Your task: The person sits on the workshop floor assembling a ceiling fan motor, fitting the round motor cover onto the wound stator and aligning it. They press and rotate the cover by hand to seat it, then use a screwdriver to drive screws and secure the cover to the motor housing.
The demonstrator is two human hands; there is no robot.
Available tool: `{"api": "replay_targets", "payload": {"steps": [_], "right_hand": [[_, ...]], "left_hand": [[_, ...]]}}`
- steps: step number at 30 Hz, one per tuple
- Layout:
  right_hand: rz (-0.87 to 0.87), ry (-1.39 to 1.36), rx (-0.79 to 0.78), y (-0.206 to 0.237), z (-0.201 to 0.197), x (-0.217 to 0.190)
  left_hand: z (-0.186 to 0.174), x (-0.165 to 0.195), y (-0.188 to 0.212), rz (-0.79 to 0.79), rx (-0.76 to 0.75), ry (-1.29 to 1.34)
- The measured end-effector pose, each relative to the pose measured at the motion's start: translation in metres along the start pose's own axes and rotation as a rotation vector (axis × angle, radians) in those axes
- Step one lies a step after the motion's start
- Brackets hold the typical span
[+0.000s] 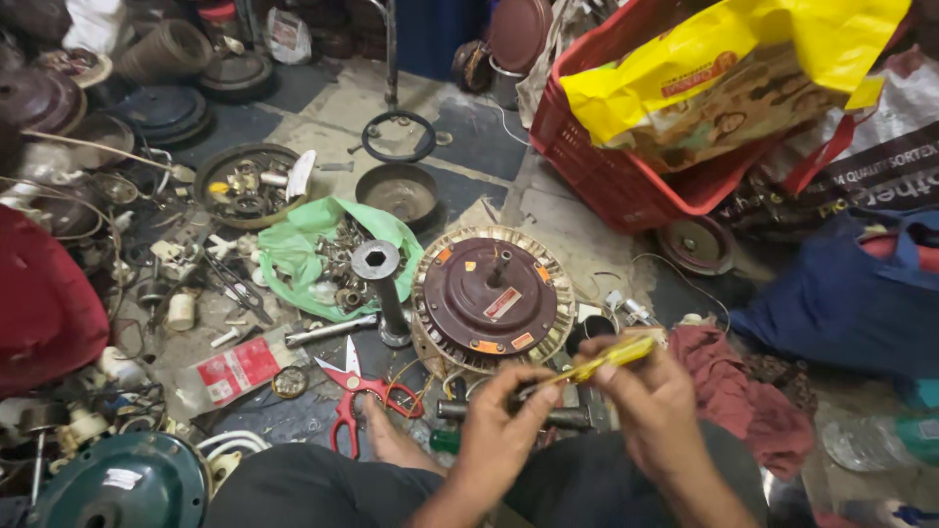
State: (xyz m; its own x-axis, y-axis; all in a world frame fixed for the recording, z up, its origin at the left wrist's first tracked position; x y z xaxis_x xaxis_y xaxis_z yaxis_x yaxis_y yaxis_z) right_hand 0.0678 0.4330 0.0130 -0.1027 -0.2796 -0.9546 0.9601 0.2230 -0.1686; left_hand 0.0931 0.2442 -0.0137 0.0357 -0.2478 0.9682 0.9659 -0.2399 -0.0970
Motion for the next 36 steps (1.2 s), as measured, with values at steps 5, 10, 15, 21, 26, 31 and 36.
{"api": "replay_targets", "payload": {"steps": [5,10,15,21,26,31,36], "right_hand": [[-0.188,0.384,0.009,-0.046,0.006,-0.041],[-0.180,0.646,0.004,-0.073,0.009,-0.015],[-0.194,0.659,-0.007,-0.076,0.007,0.003],[-0.194,0.649,-0.024,-0.080,0.008,0.008],[-0.193,0.681,-0.042,-0.080,0.012,0.003],[-0.299,1.173,-0.097,-0.083,0.022,-0.018],[-0.158,0.898,-0.152,-0.091,0.021,-0.020]], "left_hand": [[-0.066,0.055,-0.025,0.385,0.236,-1.022],[-0.096,0.026,-0.053,0.105,0.188,-0.897],[-0.102,0.008,-0.062,0.012,0.122,-0.879],[-0.104,0.014,-0.063,-0.042,0.095,-0.926],[-0.103,0.016,-0.063,-0.087,0.086,-0.914],[-0.102,0.017,-0.063,-0.085,0.090,-0.936],[-0.102,0.017,-0.063,-0.084,0.082,-0.915]]}}
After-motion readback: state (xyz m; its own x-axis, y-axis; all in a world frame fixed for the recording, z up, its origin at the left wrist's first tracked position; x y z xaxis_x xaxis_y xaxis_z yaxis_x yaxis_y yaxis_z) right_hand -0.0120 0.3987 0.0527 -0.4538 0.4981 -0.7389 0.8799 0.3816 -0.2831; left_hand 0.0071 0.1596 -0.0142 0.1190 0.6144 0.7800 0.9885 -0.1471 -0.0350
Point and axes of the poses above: each hand's wrist, its own y-axis away from the middle knuckle, its own z-axis out of the palm, x = y × z, the point moved 4 cm from there along -y, towards the middle knuckle, and after that the axes turned 14 degrees about -x, right-handed, at the moved point
